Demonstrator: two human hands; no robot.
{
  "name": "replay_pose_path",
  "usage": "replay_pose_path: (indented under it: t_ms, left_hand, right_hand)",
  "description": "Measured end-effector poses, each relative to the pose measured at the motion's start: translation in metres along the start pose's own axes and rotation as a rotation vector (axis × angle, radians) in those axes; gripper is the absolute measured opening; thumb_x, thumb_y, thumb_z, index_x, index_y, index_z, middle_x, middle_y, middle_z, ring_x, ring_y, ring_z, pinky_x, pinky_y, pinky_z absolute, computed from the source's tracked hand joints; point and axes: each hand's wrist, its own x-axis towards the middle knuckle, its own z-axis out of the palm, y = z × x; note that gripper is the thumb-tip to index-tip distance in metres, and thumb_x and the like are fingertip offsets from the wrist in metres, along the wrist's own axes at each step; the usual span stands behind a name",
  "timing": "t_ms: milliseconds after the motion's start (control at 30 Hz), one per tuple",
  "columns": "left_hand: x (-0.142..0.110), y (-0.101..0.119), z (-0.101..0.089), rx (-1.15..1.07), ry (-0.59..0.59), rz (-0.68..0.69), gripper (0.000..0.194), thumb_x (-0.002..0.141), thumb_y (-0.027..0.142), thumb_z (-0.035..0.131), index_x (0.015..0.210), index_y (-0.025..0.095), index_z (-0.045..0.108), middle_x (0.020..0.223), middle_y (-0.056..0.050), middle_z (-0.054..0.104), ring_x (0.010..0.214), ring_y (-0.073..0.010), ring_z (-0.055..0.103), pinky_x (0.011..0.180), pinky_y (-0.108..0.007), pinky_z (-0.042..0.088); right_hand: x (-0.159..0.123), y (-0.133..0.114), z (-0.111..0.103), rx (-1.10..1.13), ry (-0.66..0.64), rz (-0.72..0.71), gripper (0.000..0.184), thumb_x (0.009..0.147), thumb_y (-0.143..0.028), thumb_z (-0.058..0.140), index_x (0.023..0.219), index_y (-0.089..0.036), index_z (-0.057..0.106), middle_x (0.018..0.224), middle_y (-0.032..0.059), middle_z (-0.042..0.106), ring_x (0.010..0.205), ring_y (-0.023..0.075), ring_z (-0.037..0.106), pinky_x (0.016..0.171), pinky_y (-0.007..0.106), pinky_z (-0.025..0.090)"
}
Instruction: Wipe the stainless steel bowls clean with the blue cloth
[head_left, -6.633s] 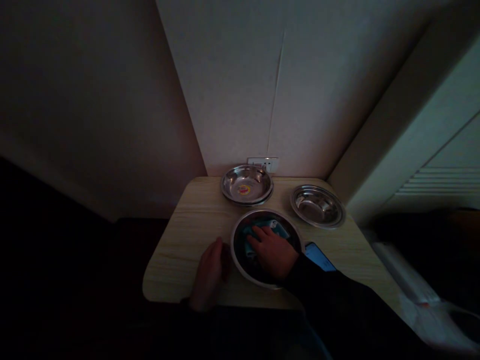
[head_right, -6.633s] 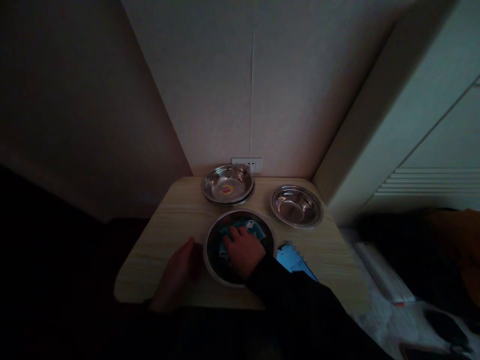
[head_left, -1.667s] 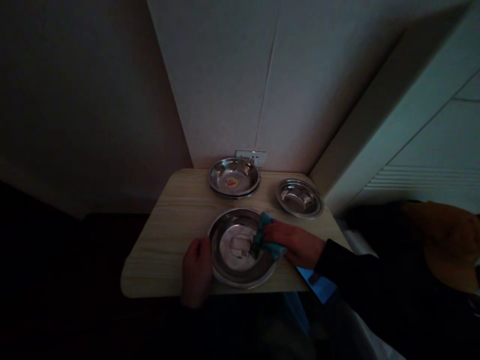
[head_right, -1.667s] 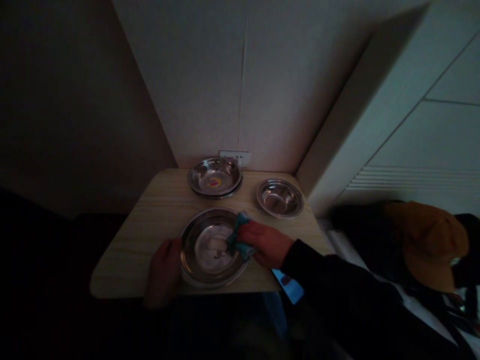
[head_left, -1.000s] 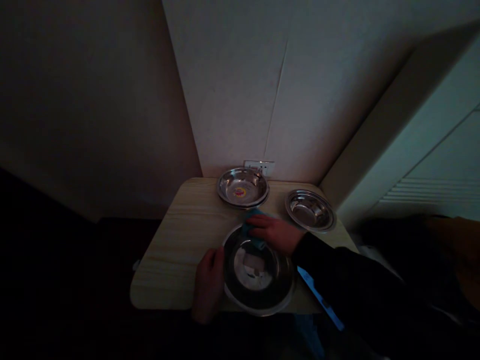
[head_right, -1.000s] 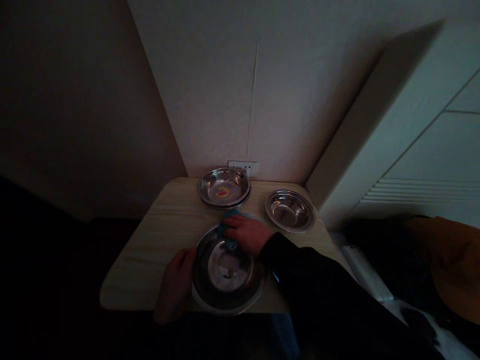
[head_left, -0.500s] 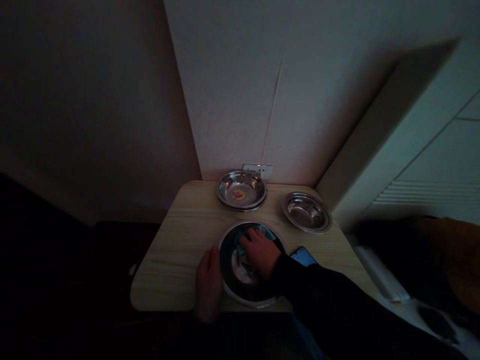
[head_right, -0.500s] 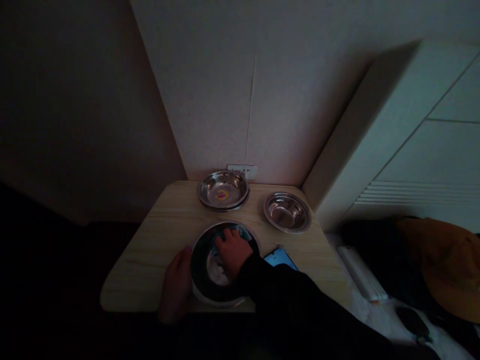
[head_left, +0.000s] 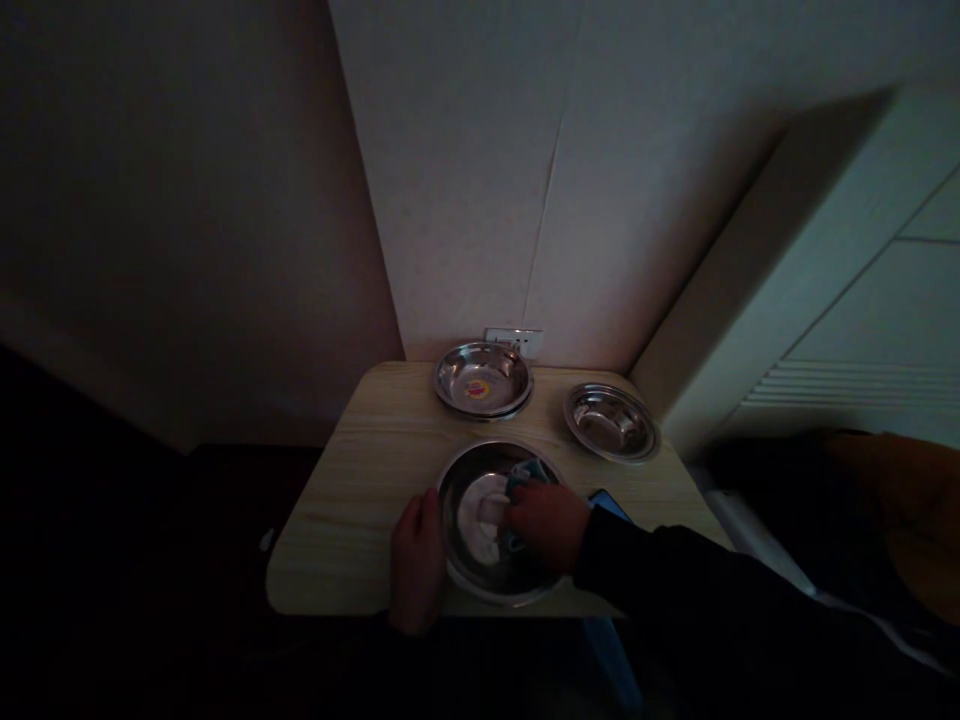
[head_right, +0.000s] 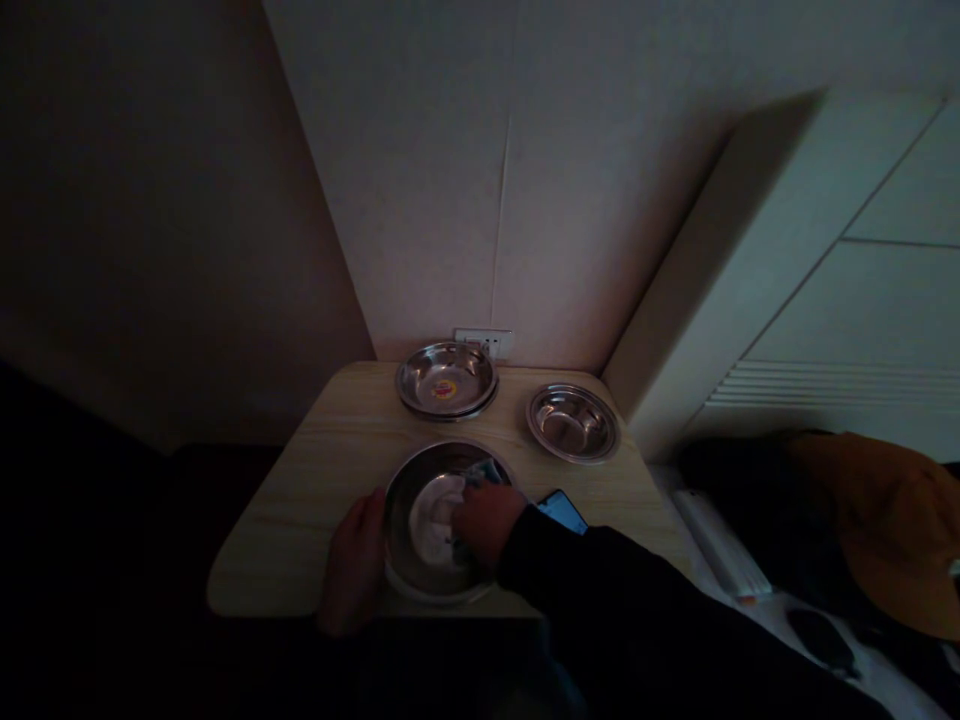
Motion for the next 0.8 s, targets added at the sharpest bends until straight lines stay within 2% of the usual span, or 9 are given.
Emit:
replay_pose_path:
  t_ms: [67, 133, 267, 400, 533, 600, 667, 733, 800]
  left_hand:
    - [0.0, 0.002, 0.002, 0.003, -0.025, 0.012, 0.04, 0.079, 0.053, 0.046, 0.074, 0.017, 0.061, 0.07, -0.004, 0.065, 0.067, -0.0188, 0.057, 0.064, -0.03, 0.044]
    - [0.001, 0.003, 0.003, 0.013, -0.031, 0.023, 0.038, 0.079, 0.052, 0.046, 0.074, 0.018, 0.061, 0.07, -0.003, 0.065, 0.066, -0.0186, 0.057, 0.064, -0.03, 0.044]
    - [0.006, 0.0, 0.004, 0.046, 0.022, 0.034, 0.036, 0.08, 0.05, 0.045, 0.07, 0.019, 0.06, 0.067, -0.003, 0.063, 0.066, -0.0188, 0.056, 0.065, -0.03, 0.043]
    - [0.007, -0.006, 0.004, 0.073, 0.077, 0.023, 0.041, 0.081, 0.053, 0.042, 0.071, 0.018, 0.059, 0.067, -0.003, 0.062, 0.066, -0.0192, 0.055, 0.064, -0.031, 0.042]
    - [0.003, -0.005, 0.007, 0.083, 0.067, 0.01, 0.042, 0.082, 0.053, 0.04, 0.073, 0.016, 0.06, 0.068, -0.005, 0.062, 0.069, -0.0204, 0.056, 0.064, -0.032, 0.042]
    - [0.002, -0.001, 0.009, 0.09, 0.047, 0.019, 0.041, 0.082, 0.051, 0.039, 0.074, 0.016, 0.06, 0.069, -0.005, 0.063, 0.071, -0.0211, 0.057, 0.065, -0.032, 0.042]
    - [0.002, 0.004, 0.008, 0.1, -0.005, 0.044, 0.04, 0.082, 0.05, 0.04, 0.072, 0.017, 0.06, 0.07, -0.006, 0.064, 0.071, -0.021, 0.058, 0.067, -0.033, 0.043]
    - [0.002, 0.009, 0.004, 0.117, -0.07, 0.067, 0.038, 0.079, 0.051, 0.045, 0.067, 0.018, 0.059, 0.068, -0.006, 0.064, 0.069, -0.0215, 0.059, 0.068, -0.034, 0.044]
    - [0.0, 0.015, -0.003, 0.151, -0.067, 0.067, 0.035, 0.076, 0.053, 0.05, 0.07, 0.019, 0.058, 0.068, -0.006, 0.064, 0.07, -0.0235, 0.06, 0.069, -0.037, 0.045]
  right_hand:
    - [0.014, 0.0, 0.0, 0.0, 0.092, 0.084, 0.025, 0.084, -0.006, 0.042, 0.097, -0.01, 0.063, 0.105, 0.0235, 0.06, 0.102, 0.0327, 0.056, 0.073, 0.043, 0.049]
    - [0.031, -0.007, 0.001, 0.032, 0.156, 0.118, 0.027, 0.083, -0.006, 0.043, 0.104, -0.008, 0.059, 0.111, 0.0247, 0.056, 0.109, 0.0328, 0.051, 0.079, 0.045, 0.048]
    - [0.047, -0.025, 0.007, 0.158, 0.16, 0.028, 0.029, 0.076, -0.007, 0.05, 0.104, -0.011, 0.057, 0.112, 0.0169, 0.056, 0.108, 0.0266, 0.052, 0.089, 0.038, 0.044]
    - [0.026, -0.022, 0.006, 0.331, 0.018, -0.141, 0.023, 0.068, -0.009, 0.058, 0.089, -0.015, 0.062, 0.093, 0.0076, 0.064, 0.086, 0.0195, 0.06, 0.075, 0.028, 0.047]
    - [-0.007, 0.009, -0.015, 0.561, -0.073, -0.222, 0.012, 0.062, -0.01, 0.063, 0.072, -0.017, 0.062, 0.062, -0.0038, 0.06, 0.06, 0.0117, 0.058, 0.057, 0.02, 0.045]
    - [-0.017, 0.026, -0.03, 0.702, 0.024, -0.199, 0.009, 0.071, -0.014, 0.059, 0.079, -0.016, 0.061, 0.069, -0.0031, 0.062, 0.065, 0.0108, 0.059, 0.062, 0.02, 0.047]
    - [-0.021, 0.037, -0.043, 0.829, 0.179, -0.139, 0.014, 0.081, -0.021, 0.05, 0.089, -0.015, 0.059, 0.079, 0.0001, 0.064, 0.072, 0.0114, 0.06, 0.068, 0.023, 0.049]
    - [-0.017, 0.041, -0.051, 0.93, 0.307, -0.086, 0.022, 0.086, -0.029, 0.045, 0.096, -0.014, 0.057, 0.083, 0.0019, 0.064, 0.073, 0.0122, 0.059, 0.069, 0.025, 0.05]
    - [-0.009, 0.037, -0.056, 1.007, 0.377, -0.069, 0.027, 0.087, -0.036, 0.043, 0.099, -0.015, 0.057, 0.08, 0.0015, 0.064, 0.068, 0.0123, 0.059, 0.064, 0.025, 0.05]
